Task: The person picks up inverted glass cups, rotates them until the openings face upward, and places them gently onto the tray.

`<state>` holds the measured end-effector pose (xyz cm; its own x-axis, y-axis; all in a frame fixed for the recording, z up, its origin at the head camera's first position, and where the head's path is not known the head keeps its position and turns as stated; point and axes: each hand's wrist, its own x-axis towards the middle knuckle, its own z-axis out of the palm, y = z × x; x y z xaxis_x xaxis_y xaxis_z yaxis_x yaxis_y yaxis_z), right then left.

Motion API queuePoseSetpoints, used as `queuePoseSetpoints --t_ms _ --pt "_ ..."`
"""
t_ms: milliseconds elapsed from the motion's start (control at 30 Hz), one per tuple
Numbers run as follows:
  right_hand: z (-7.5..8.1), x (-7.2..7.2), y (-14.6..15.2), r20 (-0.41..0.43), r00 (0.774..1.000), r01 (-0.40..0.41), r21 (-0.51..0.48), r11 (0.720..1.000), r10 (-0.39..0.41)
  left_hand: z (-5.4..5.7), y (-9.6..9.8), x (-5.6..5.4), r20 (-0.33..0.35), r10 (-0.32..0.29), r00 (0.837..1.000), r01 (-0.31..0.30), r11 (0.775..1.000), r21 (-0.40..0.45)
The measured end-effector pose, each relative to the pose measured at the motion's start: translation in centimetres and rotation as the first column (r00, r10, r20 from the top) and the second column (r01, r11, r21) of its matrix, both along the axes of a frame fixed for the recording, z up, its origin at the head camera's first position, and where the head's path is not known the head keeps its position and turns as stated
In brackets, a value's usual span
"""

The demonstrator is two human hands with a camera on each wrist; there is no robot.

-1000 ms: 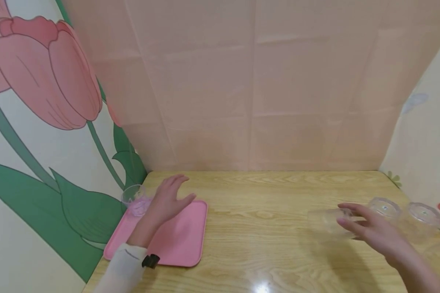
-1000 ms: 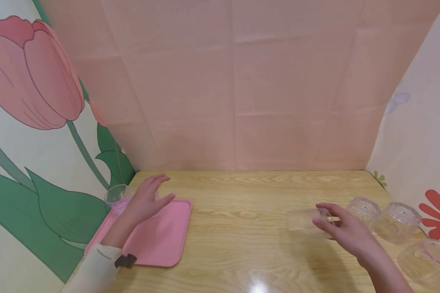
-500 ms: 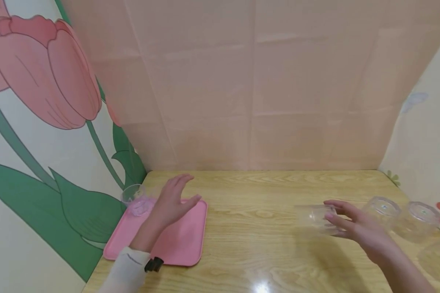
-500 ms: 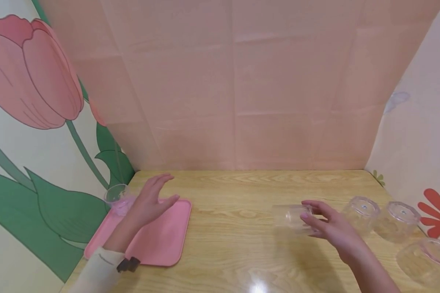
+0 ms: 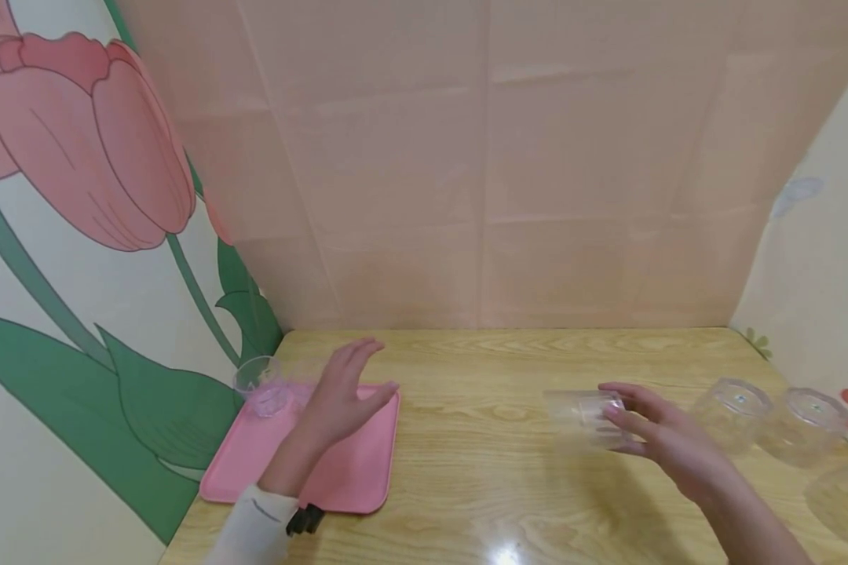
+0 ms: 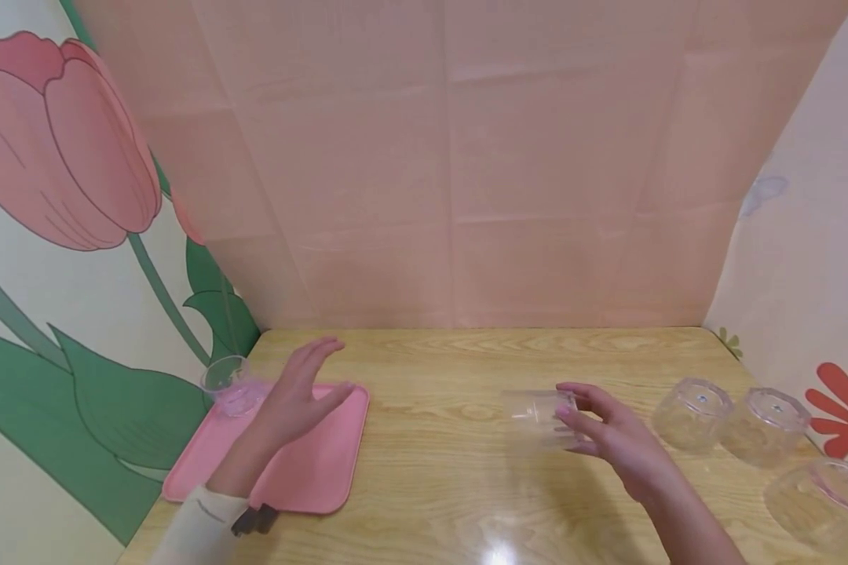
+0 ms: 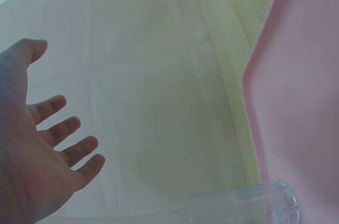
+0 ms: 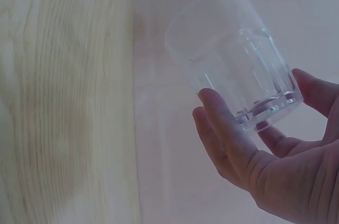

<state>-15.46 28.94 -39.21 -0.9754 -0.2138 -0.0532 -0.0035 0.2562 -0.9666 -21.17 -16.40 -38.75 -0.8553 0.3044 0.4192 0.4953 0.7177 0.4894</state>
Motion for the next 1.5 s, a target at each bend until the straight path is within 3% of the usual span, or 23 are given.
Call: queuePoseSetpoints --t_ms 333,667,1000,1367,1500 --pt "-0.8 -0.6 -1.4 0.007 0.993 -0.116 -0.231 0.966 0.121 0.1 1.2 0.8 -0.005 -0.032 0.999 0.032 0.998 0.047" --pt "-0.7 -1.0 -3.4 0.039 0.986 -0.136 -0.354 0.925 0.16 0.1 2.5 1.4 -0.003 -0.066 0.998 0.066 0.994 0.086" --pt "-0.5 -1.5 -4.9 0.042 0.976 -0.175 -0.435 0.884 0.214 0.2 3.8 1.8 0.049 -0.114 0.992 0.106 0.983 0.147" --pt "-0.4 -1.9 -6.9 0.045 0.958 -0.207 -0.58 0.788 0.284 0.4 5.3 2.3 0.063 -0.174 0.983 0.16 0.971 0.18" --pt "-0.3 -1.9 -7.4 0.057 0.954 -0.199 -0.61 0.767 0.293 0.6 5.8 2.4 0.077 -0.199 0.977 0.183 0.967 0.175"
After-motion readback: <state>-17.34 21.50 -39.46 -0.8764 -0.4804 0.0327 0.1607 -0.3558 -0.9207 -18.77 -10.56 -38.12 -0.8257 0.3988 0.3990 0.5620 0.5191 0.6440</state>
